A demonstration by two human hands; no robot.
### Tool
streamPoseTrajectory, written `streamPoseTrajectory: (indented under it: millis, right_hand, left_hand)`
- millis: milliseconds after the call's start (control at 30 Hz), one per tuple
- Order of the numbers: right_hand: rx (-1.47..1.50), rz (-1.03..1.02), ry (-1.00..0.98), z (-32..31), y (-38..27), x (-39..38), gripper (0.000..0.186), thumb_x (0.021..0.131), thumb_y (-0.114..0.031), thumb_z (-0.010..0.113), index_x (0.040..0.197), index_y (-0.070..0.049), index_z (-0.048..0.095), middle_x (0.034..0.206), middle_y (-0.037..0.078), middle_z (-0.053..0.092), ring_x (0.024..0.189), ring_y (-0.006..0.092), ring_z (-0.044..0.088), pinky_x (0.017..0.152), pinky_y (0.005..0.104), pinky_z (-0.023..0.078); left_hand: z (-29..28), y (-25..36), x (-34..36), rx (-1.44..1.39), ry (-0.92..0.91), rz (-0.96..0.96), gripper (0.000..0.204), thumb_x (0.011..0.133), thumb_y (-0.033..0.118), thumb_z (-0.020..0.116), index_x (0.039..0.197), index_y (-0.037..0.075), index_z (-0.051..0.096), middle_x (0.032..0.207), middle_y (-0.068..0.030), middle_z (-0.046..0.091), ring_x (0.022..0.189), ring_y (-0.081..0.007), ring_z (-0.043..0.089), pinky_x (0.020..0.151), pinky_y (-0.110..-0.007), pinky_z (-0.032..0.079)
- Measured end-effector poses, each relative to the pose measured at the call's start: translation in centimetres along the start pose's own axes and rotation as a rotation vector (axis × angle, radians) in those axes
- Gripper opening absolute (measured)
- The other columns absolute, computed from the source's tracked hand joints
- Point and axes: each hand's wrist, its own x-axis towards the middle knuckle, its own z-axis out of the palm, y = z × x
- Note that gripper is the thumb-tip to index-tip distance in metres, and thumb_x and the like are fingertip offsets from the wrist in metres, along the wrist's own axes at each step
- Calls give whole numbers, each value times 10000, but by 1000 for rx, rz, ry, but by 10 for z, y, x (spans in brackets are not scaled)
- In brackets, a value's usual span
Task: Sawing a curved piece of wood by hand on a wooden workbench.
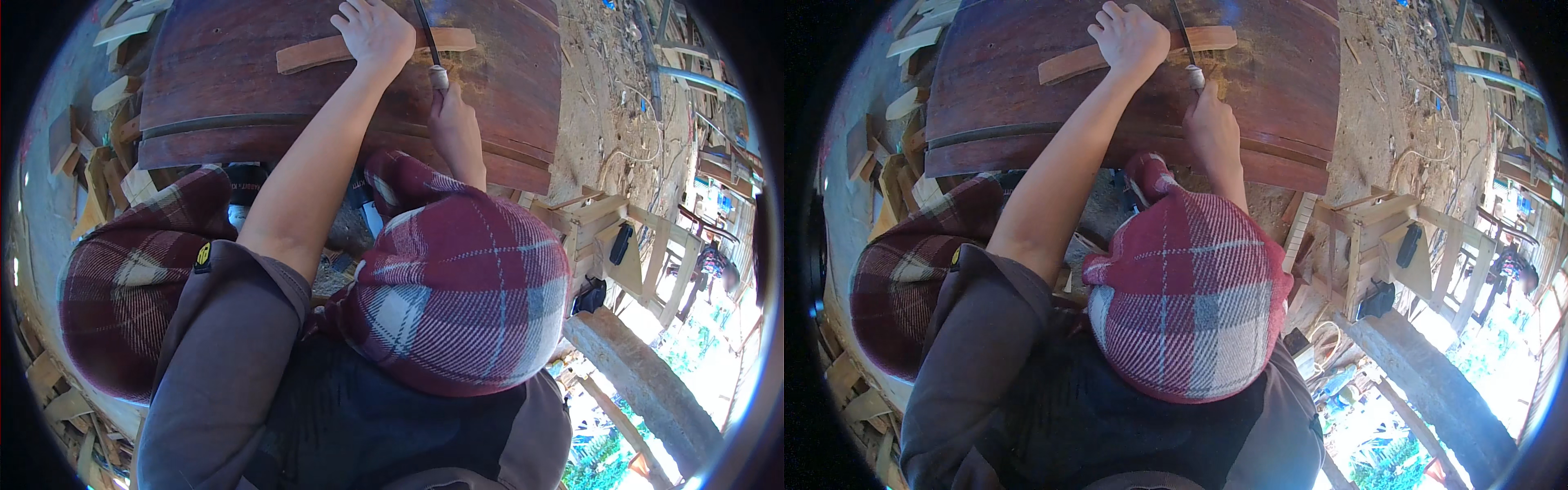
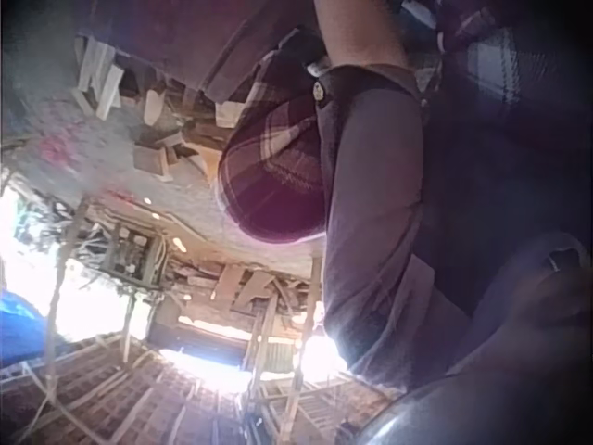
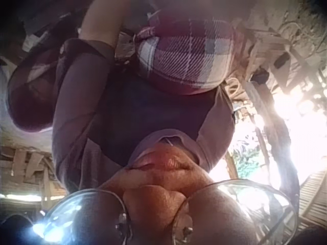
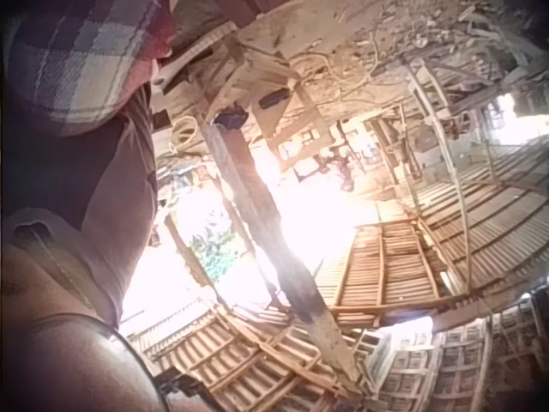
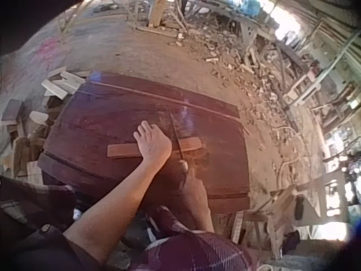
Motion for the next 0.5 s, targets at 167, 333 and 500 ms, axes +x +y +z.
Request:
streamPoseTrajectory:
  millis: [167, 333, 500]
  right_hand:
    - [30, 31, -25, 9, 17, -30, 245, 960, -250, 439, 1086, -40, 428, 840, 329, 628, 820, 505, 610, 704, 579, 469]
    - [-39, 253, -147, -3, 33, -82, 255, 977, -301, 424, 1093, -74, 412, 838, 319, 636, 815, 502, 614, 688, 577, 475]
    - [-10, 147, -73, 14, 24, -44, 257, 982, -295, 411, 1072, -54, 417, 838, 318, 636, 805, 501, 615, 694, 579, 476]
  left_hand:
    - [5, -3, 1, -19, -7, -85, 299, 823, 175, 488, 996, -38, 604, 1130, -197, 511, 1049, -346, 486, 877, -461, 368]
    - [4, -3, -6, 56, -12, 7, 312, 822, 184, 489, 1005, -42, 603, 1140, -205, 508, 1069, -344, 480, 886, -465, 366]
    - [3, -8, -4, -2, -62, 17, 326, 827, 191, 492, 1019, -51, 598, 1163, -212, 500, 1081, -347, 477, 911, -474, 358]
